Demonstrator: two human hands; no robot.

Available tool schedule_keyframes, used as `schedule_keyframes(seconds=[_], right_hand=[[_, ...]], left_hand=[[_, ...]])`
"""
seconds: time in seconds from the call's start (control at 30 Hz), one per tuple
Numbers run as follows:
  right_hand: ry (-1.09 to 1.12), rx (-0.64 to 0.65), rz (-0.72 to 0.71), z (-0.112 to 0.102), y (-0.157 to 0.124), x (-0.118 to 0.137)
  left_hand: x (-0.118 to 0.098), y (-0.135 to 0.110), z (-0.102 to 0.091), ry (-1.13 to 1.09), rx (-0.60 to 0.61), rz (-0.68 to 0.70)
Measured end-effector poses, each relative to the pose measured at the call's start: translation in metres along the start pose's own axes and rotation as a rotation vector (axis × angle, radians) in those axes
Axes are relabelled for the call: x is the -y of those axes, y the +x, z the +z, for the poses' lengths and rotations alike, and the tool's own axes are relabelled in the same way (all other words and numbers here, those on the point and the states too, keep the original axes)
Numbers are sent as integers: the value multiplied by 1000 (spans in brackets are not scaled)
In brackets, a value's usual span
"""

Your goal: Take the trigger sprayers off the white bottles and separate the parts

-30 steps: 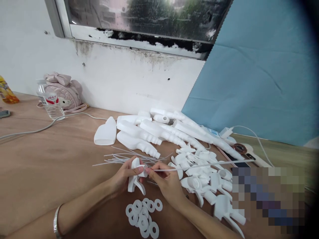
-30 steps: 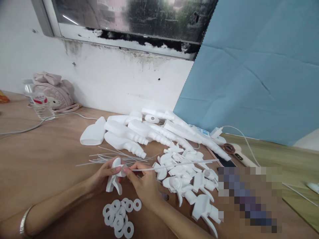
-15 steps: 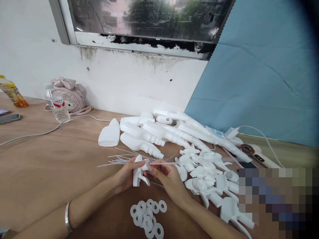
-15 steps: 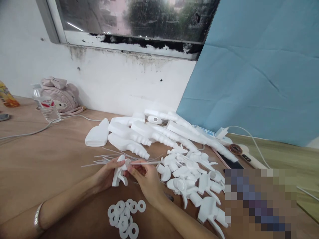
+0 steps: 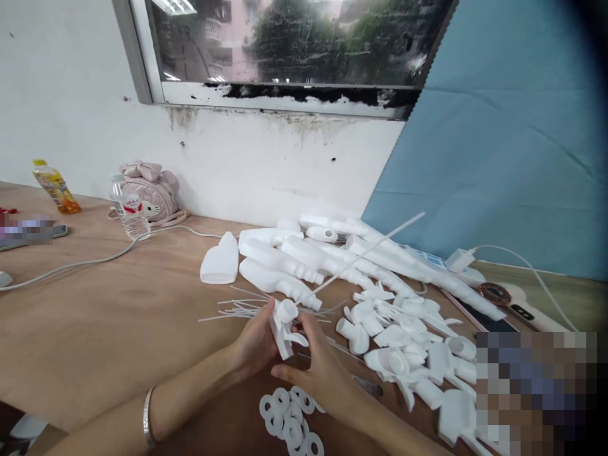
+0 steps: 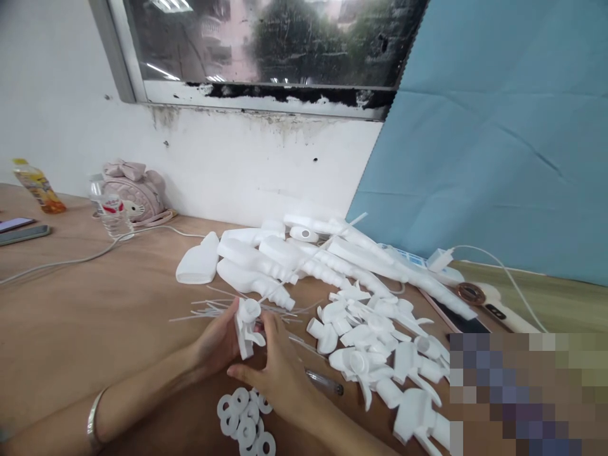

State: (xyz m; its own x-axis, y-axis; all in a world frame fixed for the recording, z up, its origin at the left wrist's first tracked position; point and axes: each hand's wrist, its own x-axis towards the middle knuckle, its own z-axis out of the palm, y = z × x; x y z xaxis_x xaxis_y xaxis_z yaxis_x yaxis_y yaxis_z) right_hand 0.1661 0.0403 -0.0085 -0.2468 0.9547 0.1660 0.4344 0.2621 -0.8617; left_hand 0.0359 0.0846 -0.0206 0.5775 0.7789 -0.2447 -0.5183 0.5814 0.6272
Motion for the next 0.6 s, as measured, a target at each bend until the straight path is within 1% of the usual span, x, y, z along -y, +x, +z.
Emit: schedule_keyframes(seconds=[0.03, 0.1, 0.13, 0.2, 0.27, 0.3, 0.37, 0.43, 0.47, 0.53, 0.6], right_hand=[[3, -30, -25, 2, -1, -1], [36, -90, -50, 4, -1, -2], [66, -116, -49, 3, 0, -3], [127, -166, -23, -2, 3, -3], [174, -200, 23, -10, 7, -2], [185, -202, 46, -16, 9, -1], [166, -141, 78, -26, 13, 0], [118, -66, 113, -36, 17, 1], [87, -52, 129, -40, 18, 2], [26, -99, 144, -45, 20, 5], [-52, -174, 108, -50, 21, 9]], left_hand=[[5, -1, 3, 13, 44, 6], [11, -1, 7, 95, 102, 60], [12, 0, 8, 189, 95, 111], [7, 1, 5, 443, -8, 245], [-10, -1, -2, 673, -174, 358], [-23, -2, -8, 744, -264, 407], [-53, -5, -25, 816, -471, 510], [-83, -7, -46, 871, -742, 593], [-96, -7, -57, 891, -871, 609], [-115, -6, -77, 918, -1068, 586], [-124, -3, -92, 925, -1170, 537]])
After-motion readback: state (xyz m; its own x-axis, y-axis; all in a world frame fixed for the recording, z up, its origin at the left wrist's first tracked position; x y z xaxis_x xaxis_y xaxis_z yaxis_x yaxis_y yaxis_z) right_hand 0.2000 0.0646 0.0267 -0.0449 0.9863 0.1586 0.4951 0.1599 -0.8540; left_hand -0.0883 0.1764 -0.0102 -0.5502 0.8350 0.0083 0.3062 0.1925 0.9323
